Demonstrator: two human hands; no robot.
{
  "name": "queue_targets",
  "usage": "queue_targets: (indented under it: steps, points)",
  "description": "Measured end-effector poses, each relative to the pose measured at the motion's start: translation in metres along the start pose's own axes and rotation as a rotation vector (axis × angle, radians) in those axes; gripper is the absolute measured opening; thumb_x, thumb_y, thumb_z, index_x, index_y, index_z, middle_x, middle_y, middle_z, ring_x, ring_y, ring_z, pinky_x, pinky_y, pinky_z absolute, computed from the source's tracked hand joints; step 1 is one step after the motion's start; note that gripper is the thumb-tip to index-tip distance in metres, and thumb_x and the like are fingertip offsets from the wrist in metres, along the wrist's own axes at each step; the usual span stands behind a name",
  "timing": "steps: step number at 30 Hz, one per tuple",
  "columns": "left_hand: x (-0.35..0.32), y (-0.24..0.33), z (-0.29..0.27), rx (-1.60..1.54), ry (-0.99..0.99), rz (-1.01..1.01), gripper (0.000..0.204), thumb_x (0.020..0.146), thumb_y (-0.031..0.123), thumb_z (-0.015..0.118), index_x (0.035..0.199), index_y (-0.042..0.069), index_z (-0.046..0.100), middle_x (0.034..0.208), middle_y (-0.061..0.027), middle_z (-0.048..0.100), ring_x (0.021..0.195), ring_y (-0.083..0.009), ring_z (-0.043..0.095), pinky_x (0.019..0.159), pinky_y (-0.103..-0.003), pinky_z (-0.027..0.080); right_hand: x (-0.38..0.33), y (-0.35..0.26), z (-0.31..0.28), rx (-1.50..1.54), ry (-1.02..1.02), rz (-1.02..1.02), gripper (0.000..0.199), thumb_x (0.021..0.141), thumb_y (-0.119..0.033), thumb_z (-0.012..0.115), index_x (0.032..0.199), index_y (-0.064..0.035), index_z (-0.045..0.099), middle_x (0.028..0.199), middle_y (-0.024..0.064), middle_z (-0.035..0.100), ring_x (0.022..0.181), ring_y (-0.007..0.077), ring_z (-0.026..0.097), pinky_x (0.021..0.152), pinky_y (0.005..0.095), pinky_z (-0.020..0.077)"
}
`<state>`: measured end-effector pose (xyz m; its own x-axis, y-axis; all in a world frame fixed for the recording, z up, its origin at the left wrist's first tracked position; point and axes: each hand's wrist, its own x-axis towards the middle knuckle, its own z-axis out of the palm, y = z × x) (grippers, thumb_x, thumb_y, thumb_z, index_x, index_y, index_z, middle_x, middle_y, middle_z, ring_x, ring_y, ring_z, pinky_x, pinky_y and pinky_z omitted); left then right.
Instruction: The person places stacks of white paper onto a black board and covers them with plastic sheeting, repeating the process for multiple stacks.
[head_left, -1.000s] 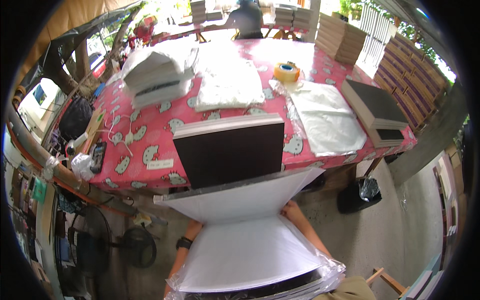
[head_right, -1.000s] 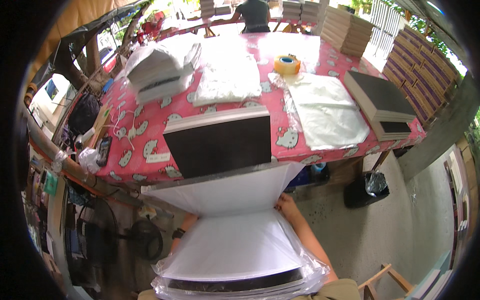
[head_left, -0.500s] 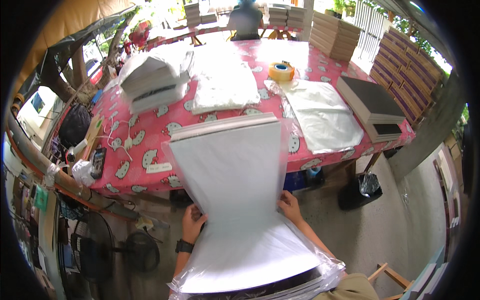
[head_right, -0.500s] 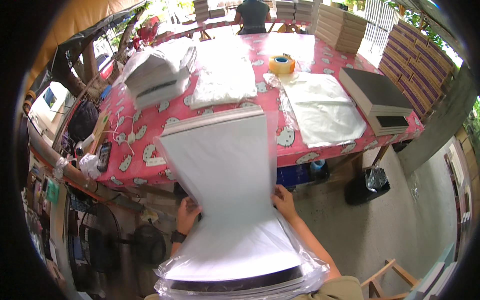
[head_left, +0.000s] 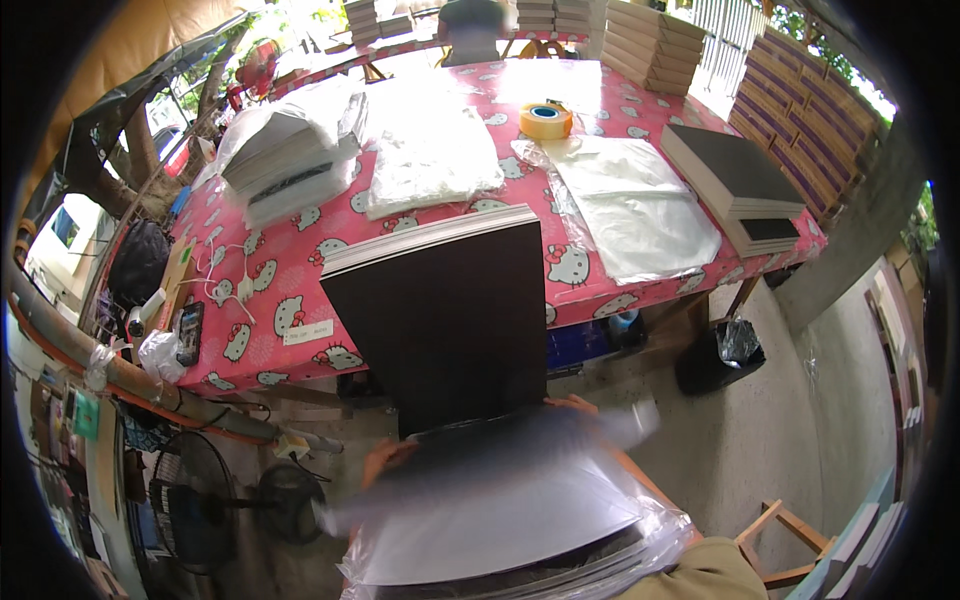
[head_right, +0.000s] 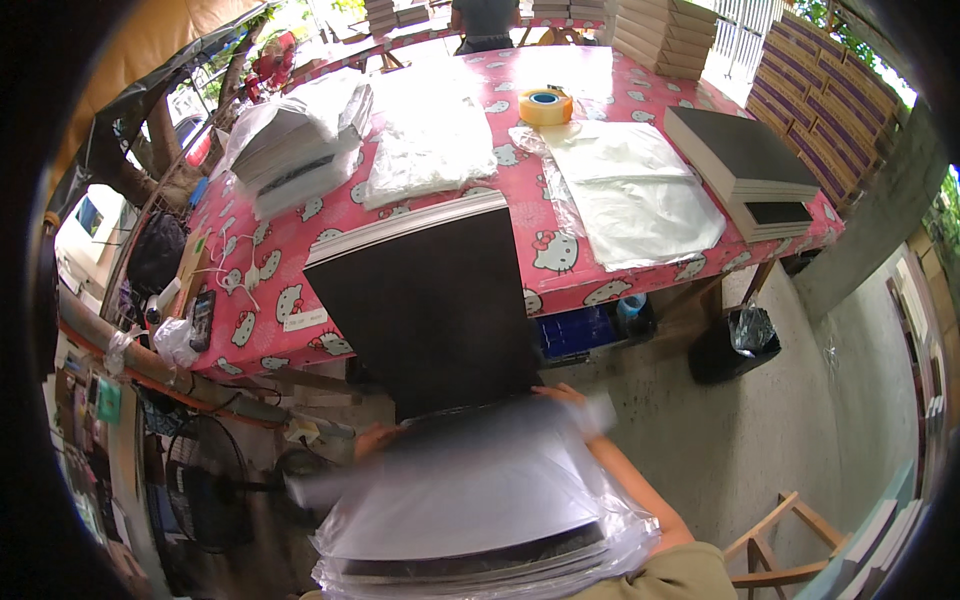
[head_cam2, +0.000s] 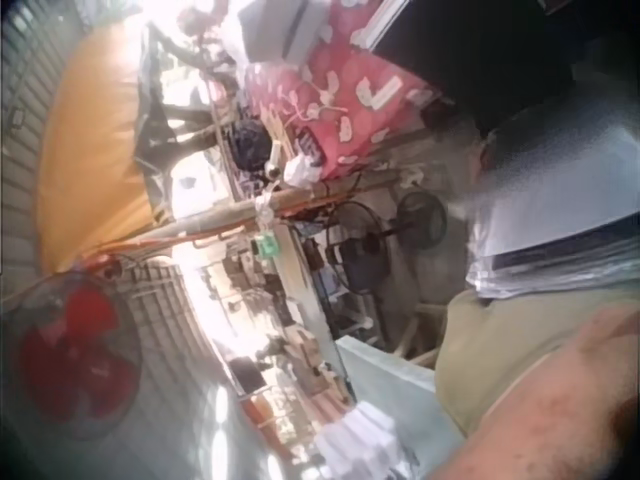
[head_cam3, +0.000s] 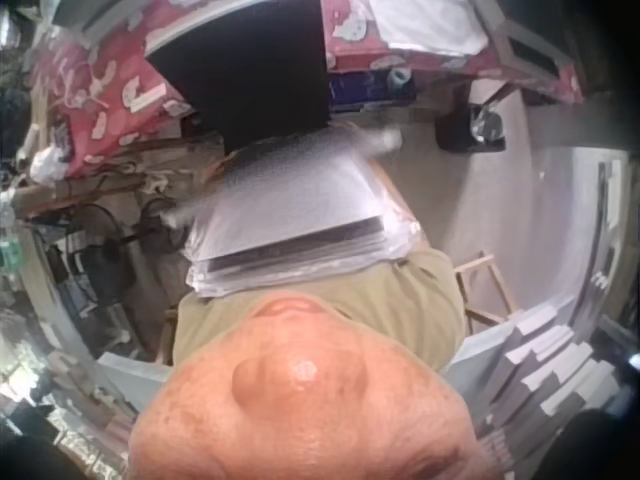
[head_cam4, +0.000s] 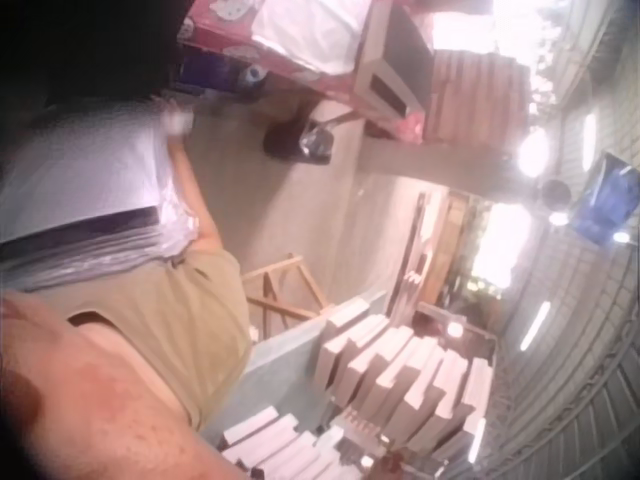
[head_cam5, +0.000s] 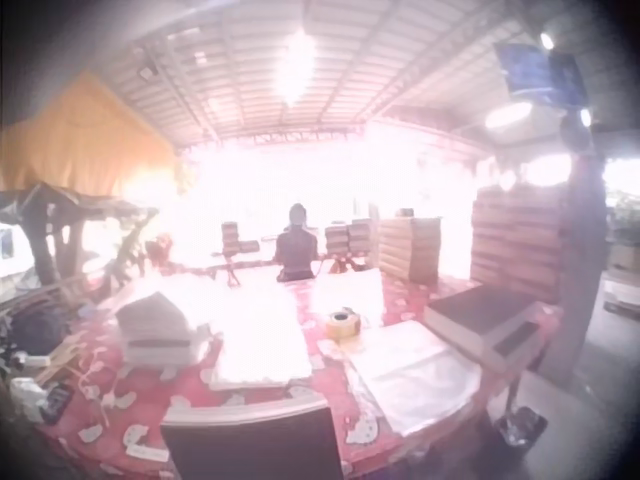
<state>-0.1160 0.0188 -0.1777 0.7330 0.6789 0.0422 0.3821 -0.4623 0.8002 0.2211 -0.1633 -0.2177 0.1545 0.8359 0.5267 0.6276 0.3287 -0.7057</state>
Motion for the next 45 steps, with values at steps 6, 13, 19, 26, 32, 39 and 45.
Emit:
queue_targets:
  steps: [6,13,19,26,32,39,45]
  points:
    - [-0.012,-0.009,0.014,0.122,-0.101,-0.292,0.021,0.075,0.016,0.056,0.093,0.009,0.063,0.070,-0.0122,0.046,0.067,-0.0217,0.050,0.062,-0.031,0.039,-0.020,0.013,-0.003,-0.117,-0.350,0.549,0.028,0.076,-0.013,0.051,0.103,-0.0084,0.058,0.096,0.0154,0.056,0.085,0.0314,0.054,0.073,0.0343,0.0431]
    - [0.019,0.075,-0.063,-0.157,-0.042,-0.053,0.033,0.085,0.028,0.046,0.107,0.007,0.056,0.103,-0.0173,0.053,0.097,-0.0274,0.052,0.083,-0.038,0.038,0.109,-0.121,-0.081,0.299,-0.395,0.305,0.031,0.075,-0.009,0.056,0.105,-0.0032,0.057,0.105,0.0131,0.057,0.096,0.0229,0.054,0.082,0.0315,0.0424]
    - [0.039,0.146,-0.043,-0.383,-1.290,0.362,0.054,0.086,0.037,0.044,0.129,0.007,0.032,0.135,-0.0181,0.024,0.128,-0.0294,0.014,0.102,-0.044,0.010,0.107,-0.160,-0.031,0.937,-1.163,-0.198,0.043,0.084,-0.031,0.050,0.117,-0.0036,0.048,0.125,0.0154,0.041,0.119,0.0318,0.032,0.097,0.0419,0.0249]
    - [0.027,0.002,0.009,-0.094,-0.736,-0.198,0.052,0.087,0.037,0.039,0.129,0.007,0.031,0.134,-0.0140,0.027,0.127,-0.0269,0.018,0.103,-0.035,0.013,0.043,-0.022,0.000,0.273,-0.936,0.548,0.048,0.085,-0.039,0.044,0.120,-0.0071,0.045,0.131,0.0161,0.033,0.123,0.0271,0.028,0.101,0.0336,0.0210]
    - [0.017,-0.052,0.026,-0.341,-0.261,-0.209,0.033,0.086,0.027,0.046,0.107,0.003,0.055,0.111,-0.0122,0.051,0.106,-0.0218,0.044,0.092,-0.028,0.031,0.074,-0.014,-0.030,-0.055,-0.708,0.656,0.022,0.079,-0.019,0.057,0.094,-0.0036,0.062,0.097,0.0102,0.061,0.091,0.0194,0.057,0.079,0.0303,0.0438]
    - [0.009,-0.055,0.045,-0.382,0.010,-0.355,0.027,0.085,0.023,0.048,0.093,0.001,0.061,0.093,-0.0082,0.059,0.089,-0.0164,0.052,0.081,-0.026,0.037,0.166,0.022,-0.152,-0.520,0.448,0.392,0.020,0.065,-0.015,0.068,0.079,-0.0019,0.062,0.083,0.0138,0.059,0.074,0.0223,0.056,0.066,0.0303,0.0448]
    - [0.003,-0.056,0.051,-0.522,0.072,-0.390,0.027,0.084,0.025,0.049,0.092,0.002,0.061,0.091,-0.0057,0.058,0.084,-0.0125,0.051,0.077,-0.023,0.037,0.168,0.063,-0.172,-0.450,0.419,0.574,0.019,0.077,-0.015,0.055,0.079,0.0035,0.060,0.074,0.0114,0.062,0.060,0.0204,0.057,0.059,0.0291,0.0438]
